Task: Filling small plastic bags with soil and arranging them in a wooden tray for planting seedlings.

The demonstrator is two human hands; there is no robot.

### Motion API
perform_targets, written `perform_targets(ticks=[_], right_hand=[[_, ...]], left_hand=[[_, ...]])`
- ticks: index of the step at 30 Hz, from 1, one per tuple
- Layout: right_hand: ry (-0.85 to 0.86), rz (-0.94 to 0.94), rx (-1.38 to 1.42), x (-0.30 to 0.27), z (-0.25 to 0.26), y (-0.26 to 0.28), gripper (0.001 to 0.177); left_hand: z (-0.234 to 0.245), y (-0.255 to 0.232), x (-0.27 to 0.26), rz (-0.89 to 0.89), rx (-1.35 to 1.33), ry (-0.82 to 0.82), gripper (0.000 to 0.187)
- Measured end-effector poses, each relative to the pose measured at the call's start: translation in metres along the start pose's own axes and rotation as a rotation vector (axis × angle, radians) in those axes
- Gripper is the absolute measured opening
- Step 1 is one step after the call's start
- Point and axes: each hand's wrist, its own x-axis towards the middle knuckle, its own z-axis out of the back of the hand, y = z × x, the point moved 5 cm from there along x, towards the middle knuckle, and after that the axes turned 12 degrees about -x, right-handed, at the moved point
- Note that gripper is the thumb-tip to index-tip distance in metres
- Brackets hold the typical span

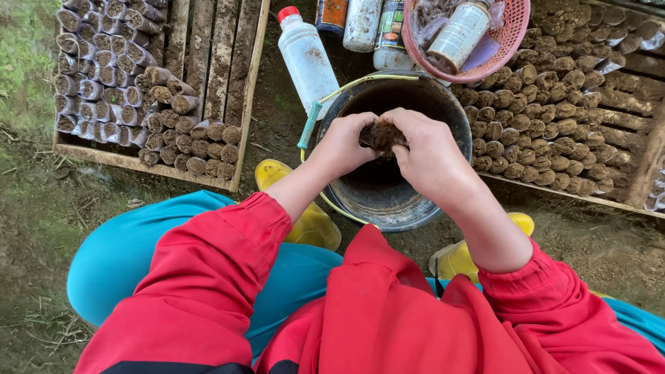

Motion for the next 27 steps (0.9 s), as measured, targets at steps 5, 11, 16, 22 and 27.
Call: perform_targets(ticks=[5,11,16,22,27], right_hand=[[0.012,0.007,-0.052,-0.003,0.005,0.001,0.042],[0.085,0.07,-0.461,-0.004,-0.002,-0.016,0.041],[0.243,0.006,-0.606,0.003,-0.033,-0.032,0.051],[0.245,-0.082,-0.776,0.01,-0.041,-0.024,0.031],[0.235,-0.072,-0.819,0.015,-0.046,-0.02,0.026]], left_hand=[[0.0,-0.003,0.0,-0.022,-0.048,-0.006,0.033],[0.0,0.002,0.0,-0.033,-0.131,-0.031,0.035],[-0.005,0.005,-0.001,-0.05,-0.19,-0.04,0.032],[0.002,-0.005,-0.001,-0.03,-0.117,-0.08,0.042],[0.003,-0.007,-0.003,-0.013,-0.06,-0.096,0.045]])
